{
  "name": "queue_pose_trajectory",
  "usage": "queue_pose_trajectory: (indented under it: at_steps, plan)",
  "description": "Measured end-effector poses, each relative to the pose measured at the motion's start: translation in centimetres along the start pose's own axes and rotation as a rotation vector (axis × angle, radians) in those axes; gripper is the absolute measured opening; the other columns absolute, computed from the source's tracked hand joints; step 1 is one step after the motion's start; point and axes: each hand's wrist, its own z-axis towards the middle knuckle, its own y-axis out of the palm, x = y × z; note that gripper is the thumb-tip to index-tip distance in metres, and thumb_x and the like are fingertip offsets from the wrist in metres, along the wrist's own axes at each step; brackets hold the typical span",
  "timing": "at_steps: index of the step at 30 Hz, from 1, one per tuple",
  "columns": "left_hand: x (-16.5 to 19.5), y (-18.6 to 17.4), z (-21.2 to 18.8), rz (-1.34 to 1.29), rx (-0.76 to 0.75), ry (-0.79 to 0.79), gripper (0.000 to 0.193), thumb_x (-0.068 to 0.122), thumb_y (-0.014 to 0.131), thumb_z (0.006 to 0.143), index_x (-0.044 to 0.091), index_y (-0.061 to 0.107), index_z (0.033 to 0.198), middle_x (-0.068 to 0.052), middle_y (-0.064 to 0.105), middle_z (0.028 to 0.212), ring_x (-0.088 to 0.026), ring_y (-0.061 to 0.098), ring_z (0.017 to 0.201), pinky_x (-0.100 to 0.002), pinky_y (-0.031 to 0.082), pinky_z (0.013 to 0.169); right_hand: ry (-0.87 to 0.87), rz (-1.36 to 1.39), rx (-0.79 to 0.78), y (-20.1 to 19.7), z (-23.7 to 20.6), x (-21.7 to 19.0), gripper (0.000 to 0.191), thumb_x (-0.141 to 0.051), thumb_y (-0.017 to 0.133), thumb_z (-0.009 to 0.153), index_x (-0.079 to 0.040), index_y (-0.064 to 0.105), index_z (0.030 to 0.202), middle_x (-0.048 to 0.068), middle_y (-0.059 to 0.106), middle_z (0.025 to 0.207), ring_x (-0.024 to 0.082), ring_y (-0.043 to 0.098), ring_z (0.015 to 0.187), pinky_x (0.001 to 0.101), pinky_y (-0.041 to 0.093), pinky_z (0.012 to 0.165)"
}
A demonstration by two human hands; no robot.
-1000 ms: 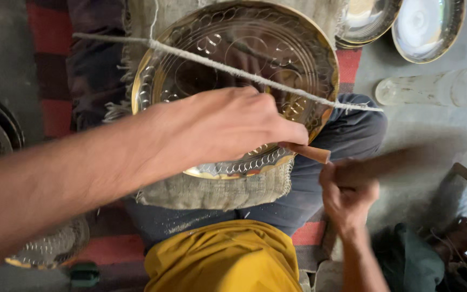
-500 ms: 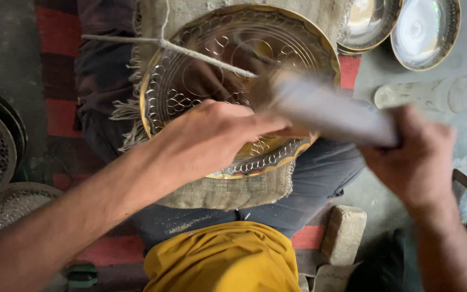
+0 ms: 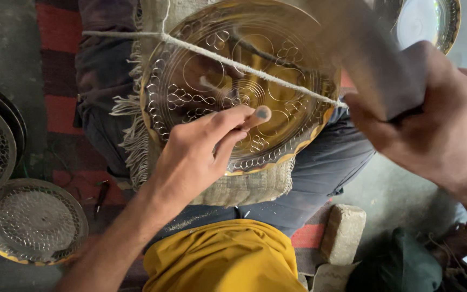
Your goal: The person sits cross-legged and uses a hammer and a small metal punch to emboss a decorative pattern into a brass plate. They repeatedly strike the punch along the plate's surface to create raised designs.
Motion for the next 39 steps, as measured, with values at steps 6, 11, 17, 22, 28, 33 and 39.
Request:
queue_pose_trajectory:
  at_steps: [6,11,17,22,28,33,39]
  plan:
    - [0.3,0.7,-0.4,-0.034,0.063,-0.036,0.041,0.003,0.070,0.101,0.010,0.055,0.138,-0.012,0.076,0.116,-0.022,0.079,0.103,-0.033,0.066,0.086,-0.102,-0.093,-0.042,-1.5,1.5,-1.4,0.030,-0.018,0.082,0.085,-0.005,0.068,0.108,0.015,0.069,0.080,0.030,0.070,0.067,0.0410,0.056,0.064]
    - [0.4,-0.2,0.2,0.012,0.060,-0.010,0.034,0.002,0.071,0.101,0.010,0.059,0.132,-0.012,0.077,0.115,-0.020,0.078,0.103,-0.032,0.066,0.086,-0.077,-0.283,-0.159,-1.1,1.2,-0.4,0.023,-0.015,0.086,0.082,-0.005,0.071,0.096,0.010,0.068,0.064,0.027,0.069,0.056,0.0402,0.053,0.057]
    - [-0.5,-0.7,1.8,-0.060,-0.006,0.066,0.044,0.001,0.069,0.103,0.009,0.050,0.142,-0.015,0.075,0.115,-0.023,0.078,0.103,-0.031,0.067,0.084,0.294,0.429,-0.245,0.2,-1.5,1.5,0.030,-0.009,0.084,0.076,0.001,0.066,0.097,0.011,0.066,0.066,0.020,0.070,0.054,0.0320,0.053,0.049]
    - [-0.3,-1.2,3.1,0.026,-0.135,0.123,0.046,0.002,0.071,0.101,0.013,0.050,0.141,-0.013,0.076,0.108,-0.023,0.078,0.092,-0.031,0.066,0.075,0.123,0.857,-0.164,1.8,-2.9,3.0,0.012,-0.006,0.072,0.080,-0.003,0.063,0.088,0.006,0.071,0.075,0.013,0.073,0.065,0.0286,0.058,0.057]
    - [0.3,-2.3,4.3,0.030,-0.239,0.181,0.047,-0.002,0.066,0.099,0.014,0.052,0.141,-0.013,0.076,0.101,-0.023,0.078,0.087,-0.032,0.068,0.074,0.158,0.122,0.082,1.7,-3.7,2.9,0.024,-0.007,0.082,0.088,0.004,0.061,0.094,0.016,0.066,0.074,0.023,0.068,0.062,0.0373,0.054,0.058]
    - [-0.4,-2.2,3.9,0.024,-0.253,0.170,0.045,0.001,0.067,0.101,0.013,0.053,0.142,-0.013,0.076,0.100,-0.022,0.078,0.085,-0.031,0.068,0.074,0.218,0.561,0.106,2.3,-3.4,2.8,0.027,-0.016,0.081,0.086,-0.005,0.060,0.097,0.006,0.066,0.074,0.016,0.069,0.061,0.0331,0.057,0.058]
    - [-0.8,-0.7,2.3,0.045,-0.057,0.114,0.042,0.006,0.072,0.102,0.008,0.056,0.140,-0.014,0.076,0.108,-0.021,0.077,0.090,-0.027,0.066,0.075,0.024,0.130,0.066,1.0,-1.3,2.1,0.032,-0.015,0.085,0.089,0.002,0.062,0.102,0.014,0.068,0.079,0.022,0.070,0.067,0.0330,0.055,0.062]
